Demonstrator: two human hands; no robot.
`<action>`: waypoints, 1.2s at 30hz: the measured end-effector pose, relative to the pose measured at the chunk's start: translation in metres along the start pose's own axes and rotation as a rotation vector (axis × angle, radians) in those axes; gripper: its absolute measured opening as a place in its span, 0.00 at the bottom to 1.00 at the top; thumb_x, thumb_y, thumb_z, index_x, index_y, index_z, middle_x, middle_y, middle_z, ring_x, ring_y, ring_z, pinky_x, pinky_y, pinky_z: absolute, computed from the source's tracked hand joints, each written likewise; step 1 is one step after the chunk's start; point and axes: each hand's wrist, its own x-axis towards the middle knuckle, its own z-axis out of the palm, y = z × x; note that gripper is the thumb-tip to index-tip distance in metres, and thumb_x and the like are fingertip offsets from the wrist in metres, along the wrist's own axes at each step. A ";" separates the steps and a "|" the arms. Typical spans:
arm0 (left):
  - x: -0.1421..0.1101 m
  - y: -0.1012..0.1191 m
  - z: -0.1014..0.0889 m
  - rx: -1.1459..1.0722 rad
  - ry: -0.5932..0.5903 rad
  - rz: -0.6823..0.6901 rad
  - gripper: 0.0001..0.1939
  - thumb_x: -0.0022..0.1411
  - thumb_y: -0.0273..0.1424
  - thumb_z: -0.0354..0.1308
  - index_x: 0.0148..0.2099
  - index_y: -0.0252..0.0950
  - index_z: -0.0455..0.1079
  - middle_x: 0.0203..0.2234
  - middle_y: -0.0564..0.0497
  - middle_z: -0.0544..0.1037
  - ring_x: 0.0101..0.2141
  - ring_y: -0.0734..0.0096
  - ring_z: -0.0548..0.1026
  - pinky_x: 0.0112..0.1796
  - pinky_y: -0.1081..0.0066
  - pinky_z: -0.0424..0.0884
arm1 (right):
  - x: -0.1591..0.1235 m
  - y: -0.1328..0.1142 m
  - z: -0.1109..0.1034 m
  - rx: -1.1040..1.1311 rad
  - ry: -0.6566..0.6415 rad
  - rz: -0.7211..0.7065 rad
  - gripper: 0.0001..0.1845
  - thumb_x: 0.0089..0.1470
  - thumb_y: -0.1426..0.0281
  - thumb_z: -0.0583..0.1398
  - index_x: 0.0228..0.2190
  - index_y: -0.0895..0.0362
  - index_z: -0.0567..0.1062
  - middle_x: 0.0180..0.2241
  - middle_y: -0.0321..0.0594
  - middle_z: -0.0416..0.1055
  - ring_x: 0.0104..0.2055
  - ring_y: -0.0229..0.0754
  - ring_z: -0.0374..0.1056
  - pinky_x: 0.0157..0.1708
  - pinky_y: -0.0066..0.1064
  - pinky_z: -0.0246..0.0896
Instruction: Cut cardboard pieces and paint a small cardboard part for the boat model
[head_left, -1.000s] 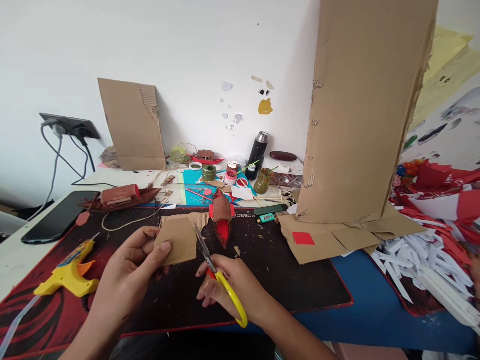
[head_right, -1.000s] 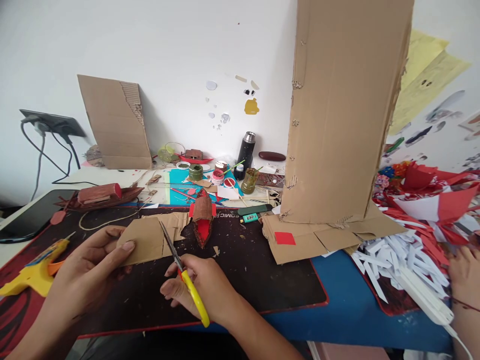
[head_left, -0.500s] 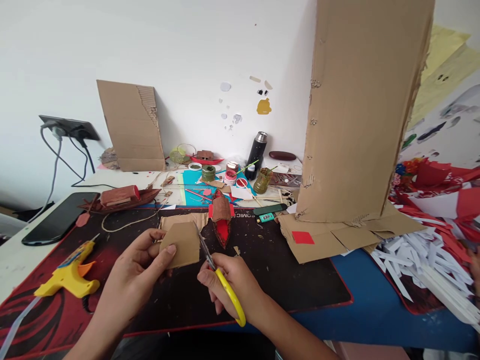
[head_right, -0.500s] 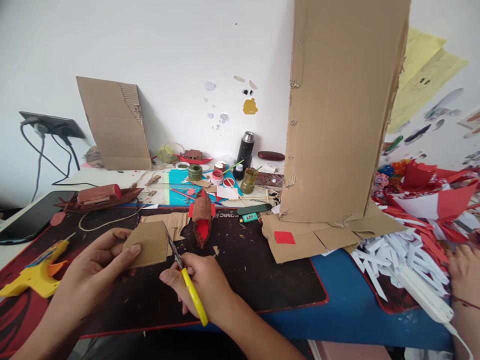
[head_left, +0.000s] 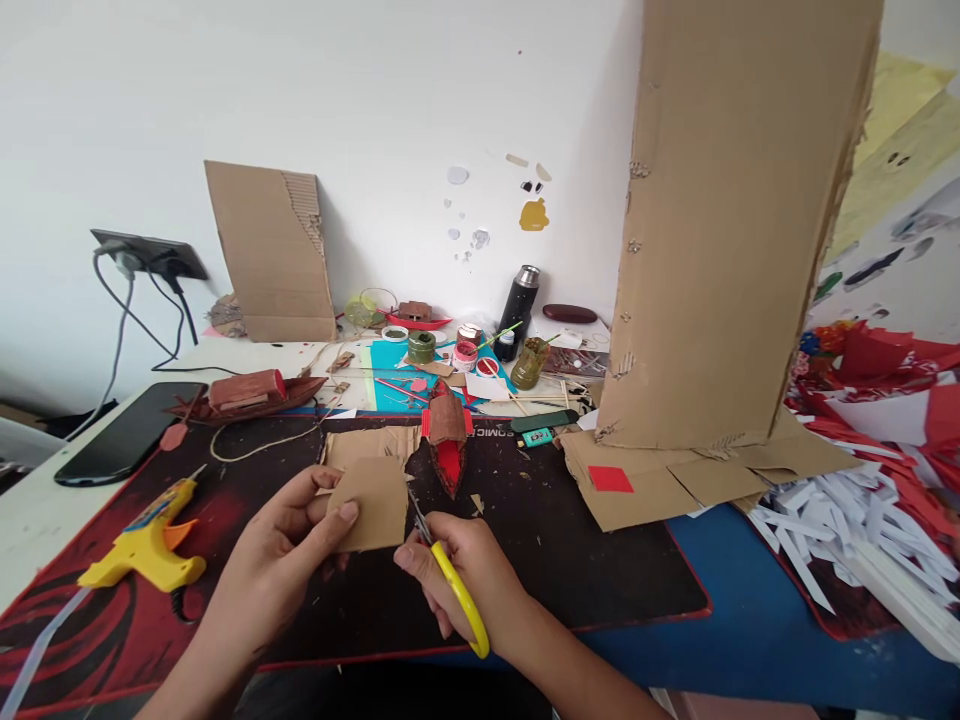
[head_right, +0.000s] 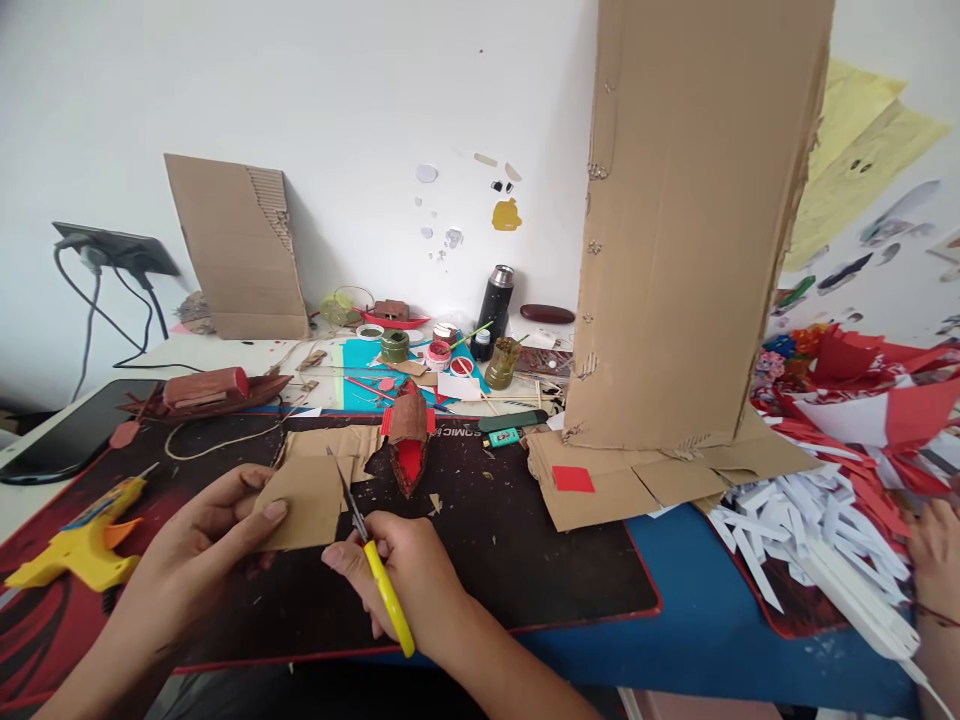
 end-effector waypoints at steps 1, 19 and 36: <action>0.000 0.001 -0.003 -0.019 -0.010 -0.016 0.31 0.55 0.57 0.76 0.47 0.43 0.69 0.25 0.59 0.76 0.21 0.73 0.71 0.21 0.77 0.66 | -0.001 0.000 -0.001 -0.006 -0.006 0.008 0.34 0.59 0.34 0.67 0.33 0.52 0.71 0.14 0.23 0.62 0.12 0.34 0.58 0.12 0.22 0.51; 0.015 0.010 -0.024 0.001 0.006 0.008 0.26 0.53 0.55 0.79 0.42 0.41 0.81 0.30 0.53 0.78 0.27 0.73 0.69 0.25 0.77 0.62 | -0.034 -0.035 -0.075 -1.037 -0.002 0.065 0.26 0.56 0.45 0.76 0.48 0.48 0.88 0.35 0.41 0.86 0.35 0.49 0.79 0.31 0.31 0.52; 0.027 -0.005 0.008 0.082 -0.198 -0.035 0.35 0.50 0.64 0.76 0.42 0.38 0.80 0.29 0.51 0.78 0.26 0.72 0.67 0.25 0.75 0.61 | -0.047 -0.031 -0.143 -1.497 -0.022 0.105 0.20 0.63 0.81 0.64 0.54 0.55 0.83 0.51 0.50 0.83 0.54 0.57 0.81 0.47 0.37 0.68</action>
